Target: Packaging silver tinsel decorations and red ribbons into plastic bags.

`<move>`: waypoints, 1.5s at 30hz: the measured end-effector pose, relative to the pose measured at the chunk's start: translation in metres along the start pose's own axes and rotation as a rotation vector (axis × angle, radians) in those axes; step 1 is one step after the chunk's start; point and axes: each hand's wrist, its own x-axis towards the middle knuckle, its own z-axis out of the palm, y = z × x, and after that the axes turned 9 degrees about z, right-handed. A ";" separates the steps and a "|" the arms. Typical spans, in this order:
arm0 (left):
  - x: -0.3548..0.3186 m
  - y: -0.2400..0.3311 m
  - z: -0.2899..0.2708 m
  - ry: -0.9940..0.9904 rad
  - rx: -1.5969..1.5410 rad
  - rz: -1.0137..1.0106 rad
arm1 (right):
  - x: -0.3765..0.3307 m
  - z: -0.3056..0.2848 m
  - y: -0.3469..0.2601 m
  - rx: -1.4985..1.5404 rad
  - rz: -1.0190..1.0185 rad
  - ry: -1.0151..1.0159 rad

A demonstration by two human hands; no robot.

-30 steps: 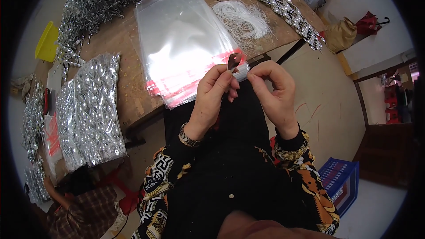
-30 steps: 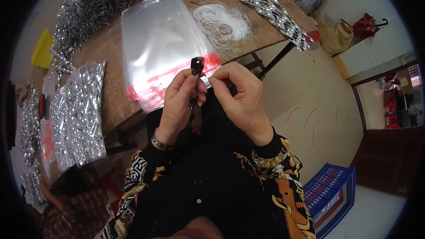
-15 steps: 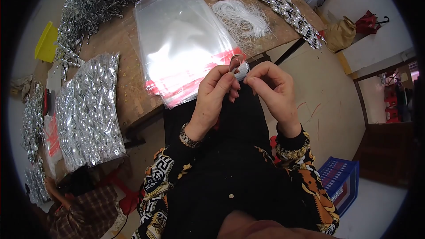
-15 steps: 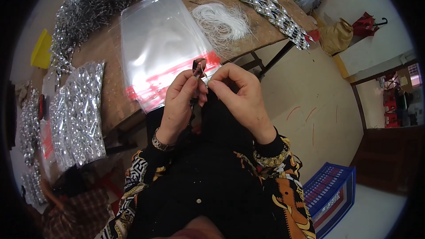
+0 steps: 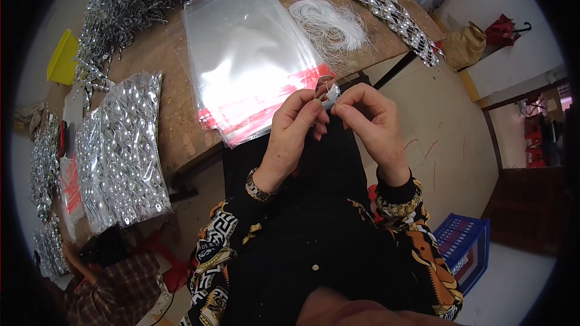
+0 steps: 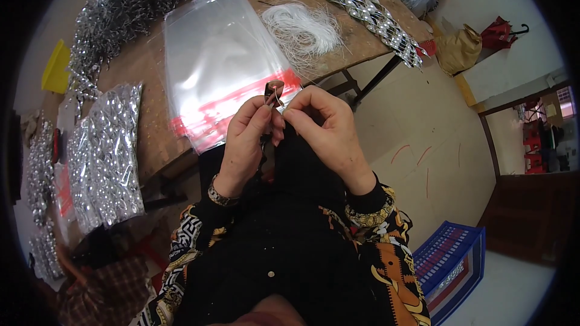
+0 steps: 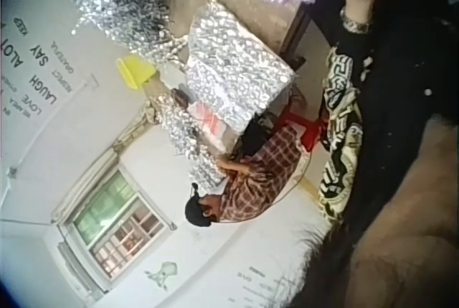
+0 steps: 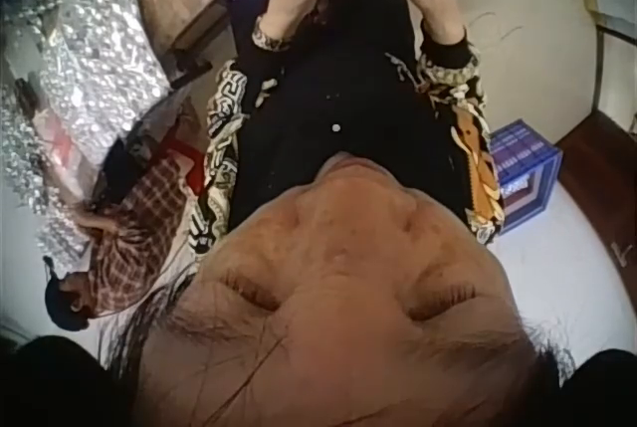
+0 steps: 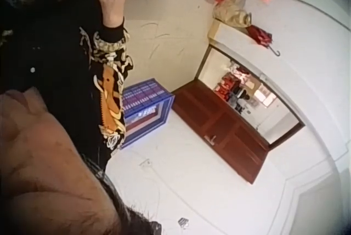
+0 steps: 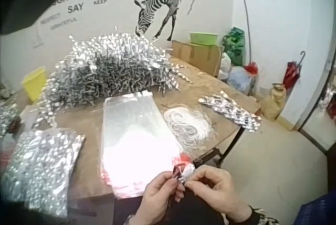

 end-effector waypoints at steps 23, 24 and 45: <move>-0.005 -0.006 0.007 -0.090 0.068 0.031 | 0.003 -0.008 0.003 -0.125 -0.103 0.161; -0.006 -0.006 0.006 -0.110 0.076 0.053 | 0.003 -0.009 0.004 -0.170 -0.121 0.184; -0.004 0.016 -0.006 -0.060 0.220 0.173 | 0.004 -0.002 0.019 -0.364 -0.450 0.048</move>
